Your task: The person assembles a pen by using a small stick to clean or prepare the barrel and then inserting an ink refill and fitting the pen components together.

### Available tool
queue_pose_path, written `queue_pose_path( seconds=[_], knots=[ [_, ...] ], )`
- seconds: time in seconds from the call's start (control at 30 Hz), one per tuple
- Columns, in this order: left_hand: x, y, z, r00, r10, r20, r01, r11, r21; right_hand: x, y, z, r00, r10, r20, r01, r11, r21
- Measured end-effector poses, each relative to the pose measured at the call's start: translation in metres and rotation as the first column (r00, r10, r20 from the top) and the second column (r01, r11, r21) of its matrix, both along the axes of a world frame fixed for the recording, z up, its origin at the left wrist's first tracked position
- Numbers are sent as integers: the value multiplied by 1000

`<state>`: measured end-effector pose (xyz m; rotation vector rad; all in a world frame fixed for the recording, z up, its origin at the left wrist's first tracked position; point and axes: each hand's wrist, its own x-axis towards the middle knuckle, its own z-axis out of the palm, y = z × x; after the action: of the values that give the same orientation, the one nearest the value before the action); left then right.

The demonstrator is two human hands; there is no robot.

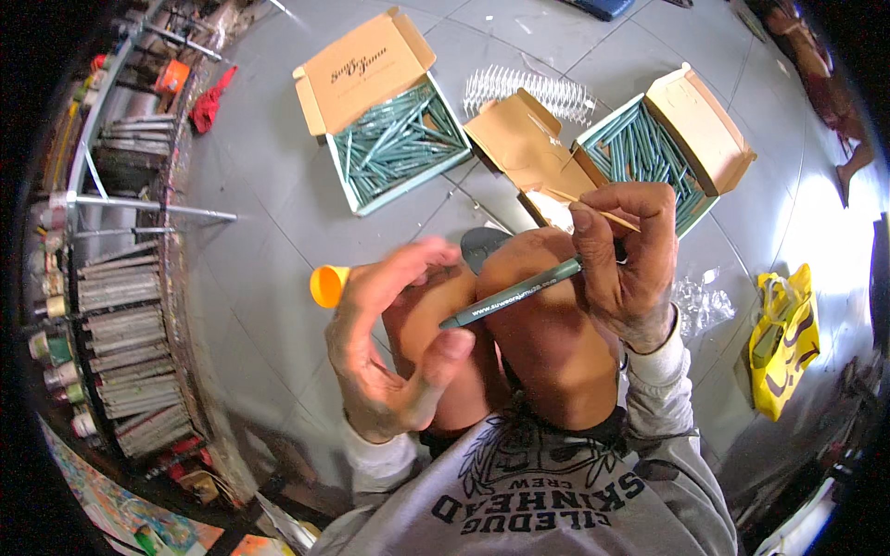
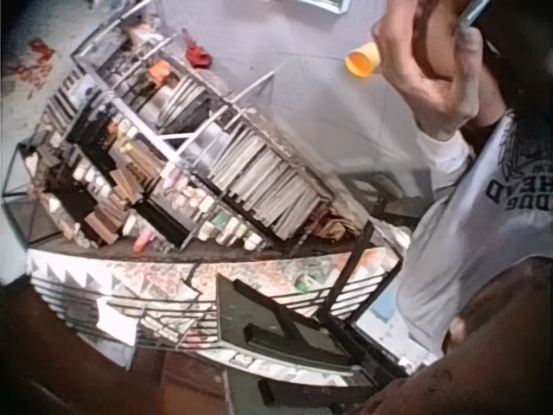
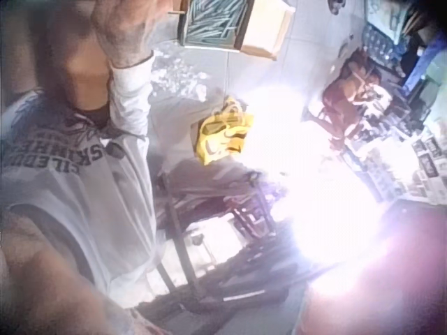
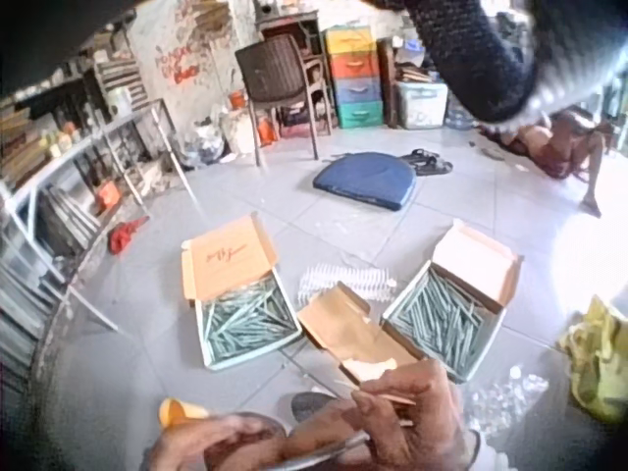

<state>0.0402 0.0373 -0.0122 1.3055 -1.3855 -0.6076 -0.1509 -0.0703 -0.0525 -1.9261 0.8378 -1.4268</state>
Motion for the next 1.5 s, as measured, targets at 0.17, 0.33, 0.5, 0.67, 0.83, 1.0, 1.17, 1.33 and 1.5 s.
queue_pose_path(
  seconds=[0.17,0.33,0.5,0.67,0.83,1.0,1.17,1.33,1.5],
  knots=[
    [4,-6,-13,840,-6,542,21,1000,-22,-5,5,2,990,64,-125,-49,991,123],
    [2,-4,-27,898,38,438,3,996,-92,-7,5,4,986,-25,-163,18,999,-42],
    [5,1,-25,910,13,414,-8,1000,-12,-7,31,11,962,-273,-25,265,949,-168],
    [11,0,-23,856,-4,516,21,999,-27,-7,55,0,999,-9,50,12,998,-61],
    [17,0,-34,878,19,478,13,998,-63,4,58,-4,989,8,147,-1,999,-47],
    [19,-2,-34,905,-9,426,45,996,-76,9,53,-1,994,65,83,-58,994,-91],
    [18,-2,-33,887,-27,461,48,998,-34,4,52,-3,996,78,37,-74,993,-88],
    [16,-1,-31,886,-11,463,28,999,-29,4,54,-7,997,61,38,-57,993,-100],
    [16,2,-26,858,-44,511,22,999,49,6,55,-9,997,50,62,-45,995,-86]
  ],
)
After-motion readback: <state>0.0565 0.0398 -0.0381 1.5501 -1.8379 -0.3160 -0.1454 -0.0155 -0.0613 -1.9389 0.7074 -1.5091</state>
